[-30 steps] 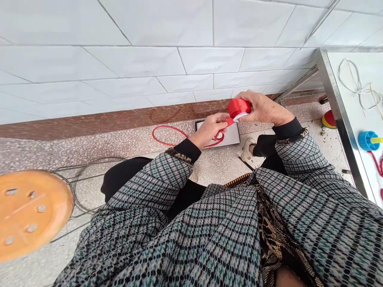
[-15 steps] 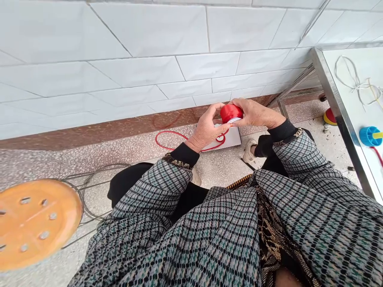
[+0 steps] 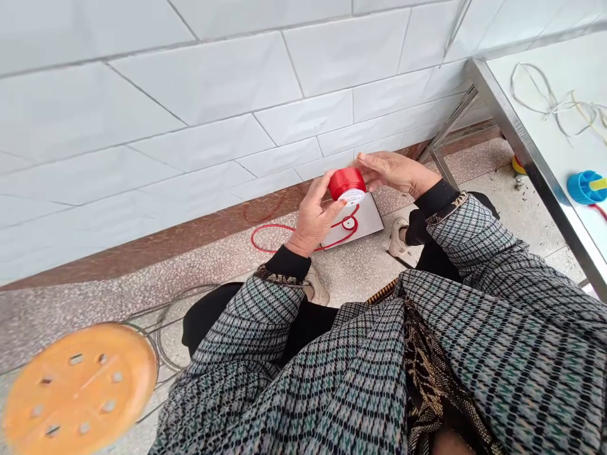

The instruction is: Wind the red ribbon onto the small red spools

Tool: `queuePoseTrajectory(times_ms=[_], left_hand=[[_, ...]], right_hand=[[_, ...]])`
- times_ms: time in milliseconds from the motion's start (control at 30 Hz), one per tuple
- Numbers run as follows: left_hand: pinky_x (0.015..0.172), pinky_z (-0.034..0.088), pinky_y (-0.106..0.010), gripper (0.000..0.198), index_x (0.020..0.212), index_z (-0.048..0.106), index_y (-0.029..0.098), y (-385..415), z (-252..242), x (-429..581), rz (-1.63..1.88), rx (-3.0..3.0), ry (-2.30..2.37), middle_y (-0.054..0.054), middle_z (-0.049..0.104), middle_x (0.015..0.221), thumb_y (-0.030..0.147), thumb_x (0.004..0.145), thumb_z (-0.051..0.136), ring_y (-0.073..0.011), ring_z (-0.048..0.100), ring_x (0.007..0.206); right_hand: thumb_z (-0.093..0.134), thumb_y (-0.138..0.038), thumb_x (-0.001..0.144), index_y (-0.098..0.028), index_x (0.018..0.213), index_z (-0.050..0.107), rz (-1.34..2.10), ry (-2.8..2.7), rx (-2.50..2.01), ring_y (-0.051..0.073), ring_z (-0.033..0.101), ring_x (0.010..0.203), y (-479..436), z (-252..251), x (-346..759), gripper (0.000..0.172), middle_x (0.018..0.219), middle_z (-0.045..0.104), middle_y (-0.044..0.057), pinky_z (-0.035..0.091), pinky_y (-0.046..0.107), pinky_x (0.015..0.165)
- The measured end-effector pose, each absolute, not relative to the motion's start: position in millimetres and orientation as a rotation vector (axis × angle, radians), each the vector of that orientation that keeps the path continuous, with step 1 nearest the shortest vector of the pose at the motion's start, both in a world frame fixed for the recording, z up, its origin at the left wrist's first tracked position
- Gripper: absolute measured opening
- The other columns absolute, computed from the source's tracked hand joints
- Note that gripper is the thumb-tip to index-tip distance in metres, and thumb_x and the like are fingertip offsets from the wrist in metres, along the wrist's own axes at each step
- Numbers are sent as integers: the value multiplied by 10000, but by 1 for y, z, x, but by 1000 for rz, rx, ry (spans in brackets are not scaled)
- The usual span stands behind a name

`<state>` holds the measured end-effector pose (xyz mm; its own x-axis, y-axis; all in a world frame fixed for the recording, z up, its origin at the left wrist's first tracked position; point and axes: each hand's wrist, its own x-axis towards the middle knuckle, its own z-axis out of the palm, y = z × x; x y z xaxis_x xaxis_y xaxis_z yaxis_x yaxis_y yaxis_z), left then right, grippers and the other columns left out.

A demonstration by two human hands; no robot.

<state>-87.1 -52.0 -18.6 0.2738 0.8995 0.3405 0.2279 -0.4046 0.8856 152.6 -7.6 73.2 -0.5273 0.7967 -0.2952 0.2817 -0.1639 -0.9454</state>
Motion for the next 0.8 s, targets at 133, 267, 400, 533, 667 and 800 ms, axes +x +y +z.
queuePoseTrajectory(times_ms=[133,267,400,533,667,800], left_hand=[[1278,475,-548,800,1589,545,260,-52,-25,-95,1167,1821,1064,-161,626,1567,740,958,653,-344,600,1477],[1268,489,-550,798,1609,519,280,-51,-27,-102,1198,1830,1039,-154,624,1563,750,973,626,-345,612,1470],[1280,476,-550,789,1615,510,274,-51,-26,-105,1200,1830,1023,-160,613,1574,723,980,638,-348,599,1489],[1267,484,-556,835,1611,513,266,-50,-24,-106,1197,1790,1082,-166,625,1554,764,954,642,-357,611,1469],[1264,485,-536,828,1580,547,248,-50,-21,-105,1208,1823,1178,-154,677,1462,793,959,605,-351,617,1443],[1254,497,-509,728,1571,547,225,-49,-15,-105,1185,2004,1251,-161,676,1436,692,1015,599,-330,634,1399]], right_hand=[[557,-969,873,-206,925,724,1754,-1677,-1331,181,687,866,-9,71,151,783,965,776,85,573,303,772],[645,-950,835,-198,942,708,1805,-1645,-1330,177,682,934,-11,65,151,762,1035,779,78,561,327,877],[682,-942,811,-197,880,676,1822,-1633,-1276,182,675,937,-9,58,151,749,996,775,64,550,345,906],[764,-742,905,-206,925,695,1783,-1702,-1198,180,684,968,-6,60,151,541,1022,788,45,564,346,948],[803,-319,915,-194,1015,730,1676,-1749,-1156,166,678,936,-3,56,149,176,1020,797,35,572,335,933],[683,-192,900,-140,992,764,1313,-1781,-1396,160,617,834,0,44,142,133,918,755,39,519,312,833]])
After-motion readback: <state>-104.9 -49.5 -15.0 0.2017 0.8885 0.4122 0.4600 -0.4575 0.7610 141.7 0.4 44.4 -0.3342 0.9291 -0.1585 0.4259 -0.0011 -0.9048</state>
